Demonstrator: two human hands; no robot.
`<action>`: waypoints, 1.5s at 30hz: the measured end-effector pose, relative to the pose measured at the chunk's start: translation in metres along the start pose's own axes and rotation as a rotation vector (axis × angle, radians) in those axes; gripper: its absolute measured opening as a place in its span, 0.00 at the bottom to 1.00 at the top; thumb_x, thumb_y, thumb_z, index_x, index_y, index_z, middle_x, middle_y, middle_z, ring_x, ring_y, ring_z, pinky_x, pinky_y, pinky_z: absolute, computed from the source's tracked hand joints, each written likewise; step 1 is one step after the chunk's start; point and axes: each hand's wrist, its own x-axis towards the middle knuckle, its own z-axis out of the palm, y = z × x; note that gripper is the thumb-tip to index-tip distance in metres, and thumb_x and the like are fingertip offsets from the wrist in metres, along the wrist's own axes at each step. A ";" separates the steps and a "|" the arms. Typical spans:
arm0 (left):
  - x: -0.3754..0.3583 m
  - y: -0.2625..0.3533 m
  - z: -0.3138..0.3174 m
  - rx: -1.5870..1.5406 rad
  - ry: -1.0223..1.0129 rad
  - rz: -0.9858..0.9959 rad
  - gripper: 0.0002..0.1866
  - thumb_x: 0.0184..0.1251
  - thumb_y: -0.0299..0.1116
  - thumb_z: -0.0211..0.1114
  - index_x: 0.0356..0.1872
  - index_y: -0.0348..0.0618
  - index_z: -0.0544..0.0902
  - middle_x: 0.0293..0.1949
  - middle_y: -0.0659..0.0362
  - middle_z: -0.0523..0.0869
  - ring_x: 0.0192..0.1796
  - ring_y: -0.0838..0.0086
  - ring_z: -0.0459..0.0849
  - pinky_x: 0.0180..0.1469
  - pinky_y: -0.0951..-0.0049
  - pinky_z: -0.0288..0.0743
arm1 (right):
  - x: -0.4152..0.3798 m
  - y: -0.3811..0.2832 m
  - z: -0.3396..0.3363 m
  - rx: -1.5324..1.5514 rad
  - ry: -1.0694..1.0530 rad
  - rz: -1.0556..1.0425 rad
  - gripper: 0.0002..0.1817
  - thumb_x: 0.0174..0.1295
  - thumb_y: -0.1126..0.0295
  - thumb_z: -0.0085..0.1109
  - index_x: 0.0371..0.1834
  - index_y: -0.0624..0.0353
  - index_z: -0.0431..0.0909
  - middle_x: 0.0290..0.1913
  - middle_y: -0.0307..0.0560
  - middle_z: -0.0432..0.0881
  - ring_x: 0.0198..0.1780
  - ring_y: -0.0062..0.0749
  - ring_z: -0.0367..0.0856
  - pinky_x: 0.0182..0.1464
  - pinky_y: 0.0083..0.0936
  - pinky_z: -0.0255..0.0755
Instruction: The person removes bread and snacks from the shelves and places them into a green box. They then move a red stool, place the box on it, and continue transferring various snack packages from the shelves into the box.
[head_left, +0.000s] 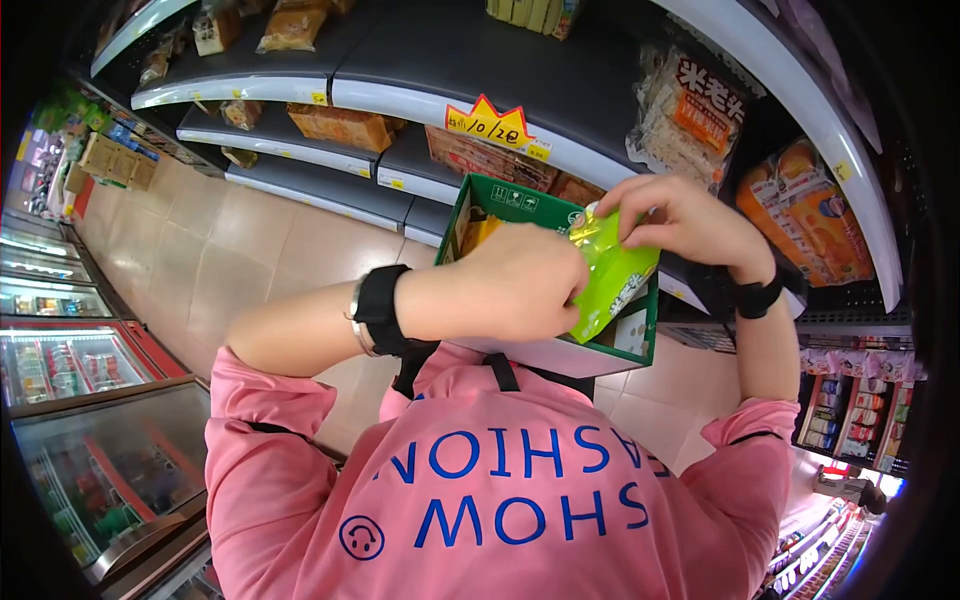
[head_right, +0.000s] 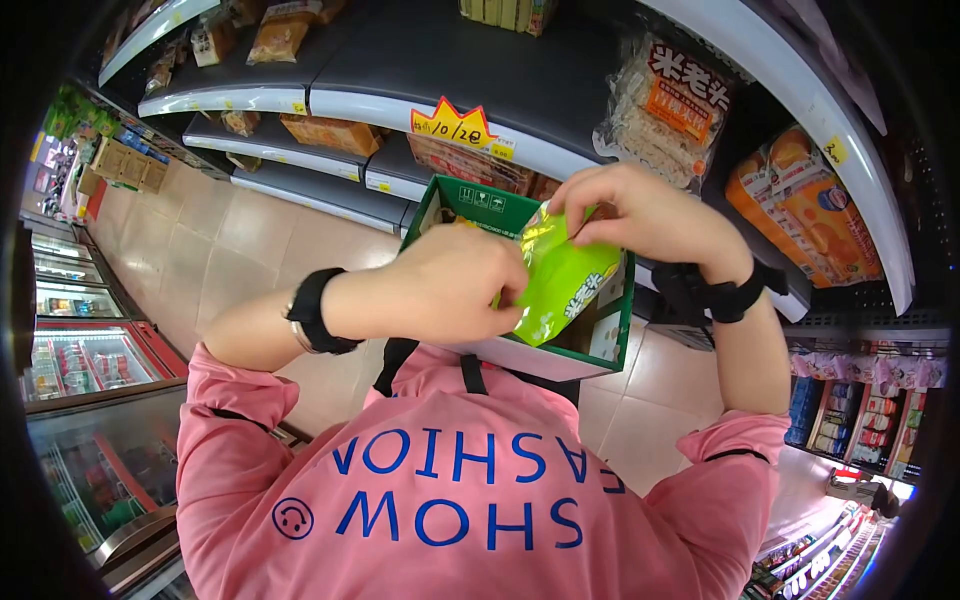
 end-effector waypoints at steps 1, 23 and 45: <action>0.000 -0.002 0.005 -0.047 -0.044 -0.031 0.07 0.45 0.33 0.62 0.19 0.39 0.78 0.25 0.54 0.79 0.30 0.58 0.79 0.32 0.62 0.71 | 0.002 0.000 0.003 0.010 -0.046 0.015 0.05 0.47 0.78 0.58 0.27 0.66 0.74 0.39 0.49 0.79 0.41 0.35 0.77 0.43 0.26 0.71; -0.006 -0.042 0.031 0.137 -0.353 -0.129 0.13 0.58 0.42 0.55 0.30 0.47 0.84 0.27 0.54 0.83 0.33 0.59 0.82 0.36 0.61 0.74 | 0.068 0.083 0.102 -0.140 -0.250 0.025 0.06 0.46 0.74 0.61 0.28 0.60 0.77 0.28 0.52 0.79 0.35 0.46 0.78 0.36 0.37 0.68; 0.136 -0.217 -0.167 -0.768 0.745 -0.220 0.18 0.62 0.34 0.61 0.53 0.47 0.72 0.54 0.58 0.73 0.58 0.69 0.71 0.57 0.61 0.70 | 0.120 0.081 -0.111 -0.203 0.954 0.132 0.24 0.54 0.65 0.63 0.52 0.64 0.71 0.48 0.49 0.75 0.47 0.32 0.75 0.42 0.27 0.74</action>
